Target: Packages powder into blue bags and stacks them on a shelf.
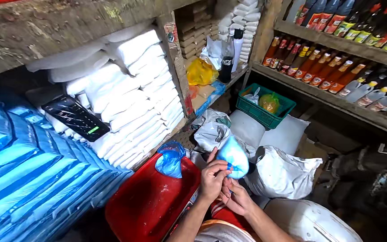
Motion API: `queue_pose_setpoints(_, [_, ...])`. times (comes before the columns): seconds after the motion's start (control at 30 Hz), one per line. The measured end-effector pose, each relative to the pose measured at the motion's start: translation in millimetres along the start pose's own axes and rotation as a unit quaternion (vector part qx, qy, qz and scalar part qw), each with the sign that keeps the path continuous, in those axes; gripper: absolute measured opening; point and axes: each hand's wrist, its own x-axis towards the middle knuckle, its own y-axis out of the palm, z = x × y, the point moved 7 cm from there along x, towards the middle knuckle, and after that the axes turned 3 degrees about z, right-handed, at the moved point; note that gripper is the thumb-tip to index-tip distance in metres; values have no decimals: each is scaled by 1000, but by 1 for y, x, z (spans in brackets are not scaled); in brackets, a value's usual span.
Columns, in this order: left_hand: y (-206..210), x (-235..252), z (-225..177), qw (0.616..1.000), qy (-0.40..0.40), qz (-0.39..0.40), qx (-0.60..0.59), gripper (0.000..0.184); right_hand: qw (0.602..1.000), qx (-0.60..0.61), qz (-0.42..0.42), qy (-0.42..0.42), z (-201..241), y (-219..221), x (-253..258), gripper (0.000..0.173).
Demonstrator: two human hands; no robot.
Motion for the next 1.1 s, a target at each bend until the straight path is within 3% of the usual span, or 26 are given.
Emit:
queue_pose_setpoints(0.07, [-5,-4,20,999,-15,-15,35,6,992,-116,-54,-25,13,-12,-5,23])
queue_pose_setpoints(0.2, [-12,-22,70,998,-60,-9,28,4,923,-375,-85,-17,49,-22,-2,29])
queue_pose_setpoints(0.37, [4,-40,103,996,-79,50,2,8,853,-512,-95,26,62,-37,-1,31])
queue_pose_setpoints(0.4, [8,-40,106,994,-82,68,0,8,831,-546,-105,19,67,-40,-3,29])
queue_pose_setpoints(0.47, [15,-39,111,990,-103,101,-7,9,746,-653,-131,9,77,-49,-5,22])
queue_pose_setpoints(0.53, [17,-34,112,982,-129,136,-10,13,666,-732,-141,32,80,-60,-4,34])
queue_pose_setpoints(0.57, [18,-31,111,978,-136,159,-1,15,647,-748,-141,37,80,-64,-2,40])
queue_pose_setpoints(0.67, [18,-25,110,964,-144,219,39,17,655,-746,-122,-17,80,-65,6,34])
queue_pose_setpoints(0.9, [7,-24,115,956,-151,245,51,20,754,-650,-89,-40,72,-70,17,18])
queue_pose_setpoints(1.03, [2,-20,120,956,-188,214,65,18,758,-635,-130,-71,63,-71,17,14])
queue_pose_setpoints(1.1, [3,-19,121,962,-196,179,70,16,735,-649,-176,-90,60,-69,14,14])
